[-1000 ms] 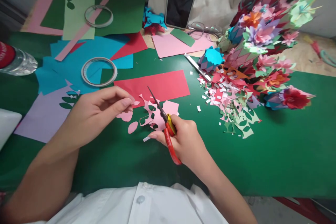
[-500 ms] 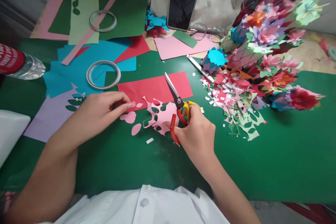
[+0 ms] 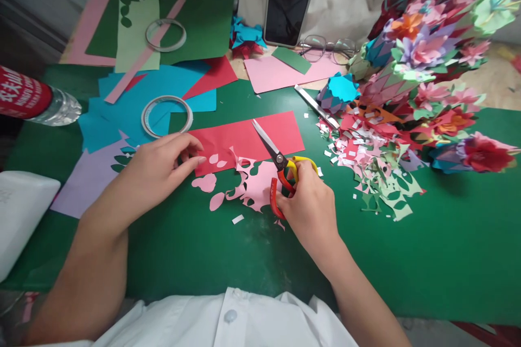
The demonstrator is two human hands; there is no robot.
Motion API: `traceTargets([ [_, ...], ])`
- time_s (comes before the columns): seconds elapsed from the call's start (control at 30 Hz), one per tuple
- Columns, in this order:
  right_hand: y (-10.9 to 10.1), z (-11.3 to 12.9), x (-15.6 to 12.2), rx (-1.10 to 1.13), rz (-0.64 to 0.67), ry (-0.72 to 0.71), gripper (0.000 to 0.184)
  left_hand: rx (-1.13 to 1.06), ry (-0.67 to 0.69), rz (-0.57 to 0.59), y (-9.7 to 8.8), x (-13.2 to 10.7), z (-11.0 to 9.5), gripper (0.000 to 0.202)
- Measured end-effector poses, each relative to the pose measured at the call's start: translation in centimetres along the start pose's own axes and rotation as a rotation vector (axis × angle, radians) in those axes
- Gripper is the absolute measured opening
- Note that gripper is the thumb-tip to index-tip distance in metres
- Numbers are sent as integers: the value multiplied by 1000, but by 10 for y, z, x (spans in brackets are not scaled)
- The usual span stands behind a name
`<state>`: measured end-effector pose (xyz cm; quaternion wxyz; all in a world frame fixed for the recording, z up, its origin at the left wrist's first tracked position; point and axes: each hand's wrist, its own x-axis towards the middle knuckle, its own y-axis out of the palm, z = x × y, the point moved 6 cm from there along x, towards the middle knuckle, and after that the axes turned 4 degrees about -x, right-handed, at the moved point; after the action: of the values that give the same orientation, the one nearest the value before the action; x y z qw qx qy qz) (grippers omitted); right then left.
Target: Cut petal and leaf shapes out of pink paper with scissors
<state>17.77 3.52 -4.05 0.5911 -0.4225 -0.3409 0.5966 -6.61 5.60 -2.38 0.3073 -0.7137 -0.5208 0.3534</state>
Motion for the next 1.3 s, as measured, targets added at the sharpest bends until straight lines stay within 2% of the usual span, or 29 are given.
traceTargets([
  [0.1,1,0,-1,35,31,-14,26,5,62,96,-4,-5,5,13],
  [0.23,2,-1,-1,51,46,-12,28,-26,100,248,5,-10,10,15],
  [0.43,5,-4,0,53,83,23,28,20,108,270,12,-14,2,18],
  [0.67,4,-2,-1,85,44,-25,26,25,104,341,15,-18,1,18],
  [0.73,4,-2,-1,92,46,-27,25,14,111,329,14,-18,0,18],
  [0.87,6,-4,-2,116,70,0,24,-7,107,223,7,-15,1,19],
  [1.03,5,-3,-2,158,66,-32,24,-12,84,166,3,-12,-1,21],
  [1.13,3,-3,-3,200,66,-32,28,-10,92,119,1,-11,-6,21],
  [1.3,-1,-3,-8,328,78,-15,21,-46,166,31,2,-10,-21,22],
])
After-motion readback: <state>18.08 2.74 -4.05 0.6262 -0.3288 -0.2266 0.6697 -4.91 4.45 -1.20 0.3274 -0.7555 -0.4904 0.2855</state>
